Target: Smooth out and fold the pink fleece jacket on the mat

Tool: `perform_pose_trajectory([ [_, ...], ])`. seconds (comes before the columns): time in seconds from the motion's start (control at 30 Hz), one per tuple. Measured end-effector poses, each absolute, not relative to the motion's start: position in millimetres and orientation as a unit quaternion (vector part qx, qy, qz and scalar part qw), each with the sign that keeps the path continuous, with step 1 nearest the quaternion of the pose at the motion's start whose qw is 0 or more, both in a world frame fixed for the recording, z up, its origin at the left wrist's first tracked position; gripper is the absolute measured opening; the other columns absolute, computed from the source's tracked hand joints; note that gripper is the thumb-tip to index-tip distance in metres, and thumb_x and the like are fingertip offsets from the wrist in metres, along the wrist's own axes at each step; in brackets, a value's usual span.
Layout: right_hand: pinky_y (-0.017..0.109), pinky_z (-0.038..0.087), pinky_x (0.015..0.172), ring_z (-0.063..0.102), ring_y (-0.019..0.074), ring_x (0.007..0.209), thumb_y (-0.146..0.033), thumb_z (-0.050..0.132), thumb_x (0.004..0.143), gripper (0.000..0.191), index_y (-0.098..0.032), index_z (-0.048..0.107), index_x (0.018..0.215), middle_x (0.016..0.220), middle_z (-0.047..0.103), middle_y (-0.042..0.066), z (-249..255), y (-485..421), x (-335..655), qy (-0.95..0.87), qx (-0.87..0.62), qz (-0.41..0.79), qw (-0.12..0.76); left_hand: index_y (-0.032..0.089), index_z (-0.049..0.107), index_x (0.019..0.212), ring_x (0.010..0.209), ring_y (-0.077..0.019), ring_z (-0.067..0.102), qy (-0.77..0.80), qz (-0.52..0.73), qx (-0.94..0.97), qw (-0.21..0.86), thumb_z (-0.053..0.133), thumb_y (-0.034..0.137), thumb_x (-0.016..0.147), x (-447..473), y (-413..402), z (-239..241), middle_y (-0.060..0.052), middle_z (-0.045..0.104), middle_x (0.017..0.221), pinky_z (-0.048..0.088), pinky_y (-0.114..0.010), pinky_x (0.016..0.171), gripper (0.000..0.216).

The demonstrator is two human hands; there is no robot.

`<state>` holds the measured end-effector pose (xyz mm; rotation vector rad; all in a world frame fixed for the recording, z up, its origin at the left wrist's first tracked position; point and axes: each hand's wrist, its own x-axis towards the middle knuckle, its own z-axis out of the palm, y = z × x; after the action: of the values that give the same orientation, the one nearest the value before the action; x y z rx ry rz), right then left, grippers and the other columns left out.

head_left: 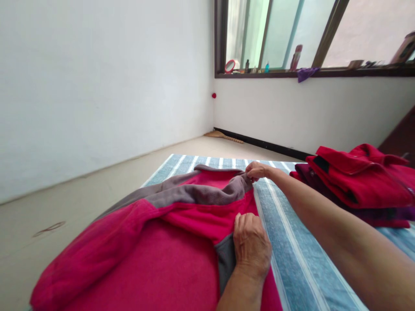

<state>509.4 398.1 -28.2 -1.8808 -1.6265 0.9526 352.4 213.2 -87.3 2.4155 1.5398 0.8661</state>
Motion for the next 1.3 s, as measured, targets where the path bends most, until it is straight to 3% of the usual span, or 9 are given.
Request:
perform_pose_trajectory([
  [0.13, 0.027, 0.049, 0.057, 0.066, 0.0215, 0.057, -0.005, 0.064, 0.054, 0.012, -0.015, 0.062, 0.048, 0.043, 0.058, 0.003, -30.1, 410.9, 501.1, -0.597, -0.73, 0.255, 0.215, 0.016, 0.065, 0.099, 0.113, -0.0278, 0.058, 0.538, 0.278, 0.793, 0.064, 0.044, 0.01, 0.084, 355.4, 211.6, -90.7, -0.013, 0.066, 0.115, 0.036, -0.046, 0.108, 0.026],
  [0.27, 0.03, 0.048, 0.073, 0.069, 0.0276, 0.089, -0.012, 0.062, 0.066, 0.009, -0.01, 0.068, 0.059, 0.069, 0.07, 0.013, -39.2, 409.0, 487.0, -0.591, -0.757, 0.175, 0.218, 0.011, 0.061, 0.117, 0.136, -0.032, 0.038, 0.548, 0.227, 0.803, 0.054, 0.047, 0.014, 0.083, 357.9, 209.6, -97.1, -0.019, 0.051, 0.141, 0.026, -0.053, 0.113, 0.036],
  [0.33, 0.032, 0.047, 0.079, 0.066, 0.0309, 0.1, -0.013, 0.066, 0.063, 0.007, -0.01, 0.071, 0.066, 0.082, 0.072, 0.017, -43.5, 405.6, 481.0, -0.588, -0.766, 0.145, 0.217, 0.011, 0.061, 0.118, 0.139, -0.034, 0.033, 0.546, 0.217, 0.807, 0.058, 0.049, 0.017, 0.083, 358.0, 208.8, -98.2, -0.02, 0.047, 0.144, 0.025, -0.055, 0.113, 0.037],
  [0.43, 0.033, 0.047, 0.083, 0.064, 0.0334, 0.105, -0.014, 0.07, 0.059, 0.02, -0.012, 0.073, 0.078, 0.094, 0.072, 0.019, -50.3, 400.3, 474.9, -0.581, -0.776, 0.113, 0.218, 0.011, 0.061, 0.12, 0.14, -0.0366, 0.03, 0.548, 0.21, 0.807, 0.063, 0.051, 0.02, 0.083, 357.7, 207.9, -95.7, -0.022, 0.043, 0.146, 0.025, -0.057, 0.112, 0.039],
  [0.73, 0.036, 0.048, 0.08, 0.066, 0.029, 0.096, -0.023, 0.053, 0.079, 0.034, -0.017, 0.068, 0.11, 0.096, 0.072, 0.015, -70.4, 371.6, 481.4, -0.544, -0.782, 0.043, 0.301, 0.011, 0.061, 0.121, 0.142, -0.0369, 0.026, 0.565, 0.165, 0.802, 0.1, 0.053, 0.024, 0.082, 356.2, 206.7, -80.3, -0.023, 0.037, 0.15, 0.023, -0.056, 0.113, 0.042],
  [0.87, 0.034, 0.049, 0.082, 0.066, 0.0227, 0.092, -0.02, 0.039, 0.086, 0.036, -0.017, 0.067, 0.108, 0.097, 0.072, 0.009, -80.8, 344.6, 486.3, -0.574, -0.737, 0.019, 0.356, 0.012, 0.061, 0.121, 0.143, -0.034, 0.023, 0.572, 0.156, 0.797, 0.117, 0.054, 0.029, 0.081, 355.7, 206.8, -77.6, -0.021, 0.035, 0.152, 0.02, -0.053, 0.115, 0.045],
  [1.0, 0.03, 0.048, 0.09, 0.063, 0.0175, 0.102, -0.016, 0.042, 0.085, 0.033, -0.022, 0.068, 0.104, 0.108, 0.07, 0.004, -99.3, 327.6, 474.2, -0.679, -0.63, 0.032, 0.376, 0.013, 0.059, 0.125, 0.145, -0.0323, 0.021, 0.577, 0.141, 0.795, 0.12, 0.055, 0.032, 0.08, 355.4, 206.7, -75.0, -0.019, 0.034, 0.153, 0.017, -0.051, 0.117, 0.049],
  [1.13, 0.031, 0.041, 0.103, 0.054, 0.0169, 0.12, -0.012, 0.039, 0.086, 0.04, -0.018, 0.064, 0.116, 0.128, 0.061, 0.007, -111.2, 328.7, 462.6, -0.714, -0.598, 0.041, 0.362, 0.014, 0.057, 0.128, 0.144, -0.0317, 0.021, 0.576, 0.139, 0.797, 0.112, 0.054, 0.032, 0.08, 354.9, 206.7, -73.4, -0.017, 0.037, 0.152, 0.017, -0.05, 0.117, 0.051],
  [1.3, 0.037, 0.033, 0.11, 0.045, 0.0193, 0.131, -0.02, 0.035, 0.094, 0.041, -0.016, 0.057, 0.128, 0.14, 0.052, 0.01, -115.3, 332.1, 463.7, -0.723, -0.6, 0.053, 0.338, 0.014, 0.059, 0.126, 0.144, -0.032, 0.022, 0.576, 0.144, 0.797, 0.109, 0.056, 0.029, 0.079, 354.6, 206.9, -74.0, -0.018, 0.036, 0.152, 0.017, -0.051, 0.117, 0.049],
])
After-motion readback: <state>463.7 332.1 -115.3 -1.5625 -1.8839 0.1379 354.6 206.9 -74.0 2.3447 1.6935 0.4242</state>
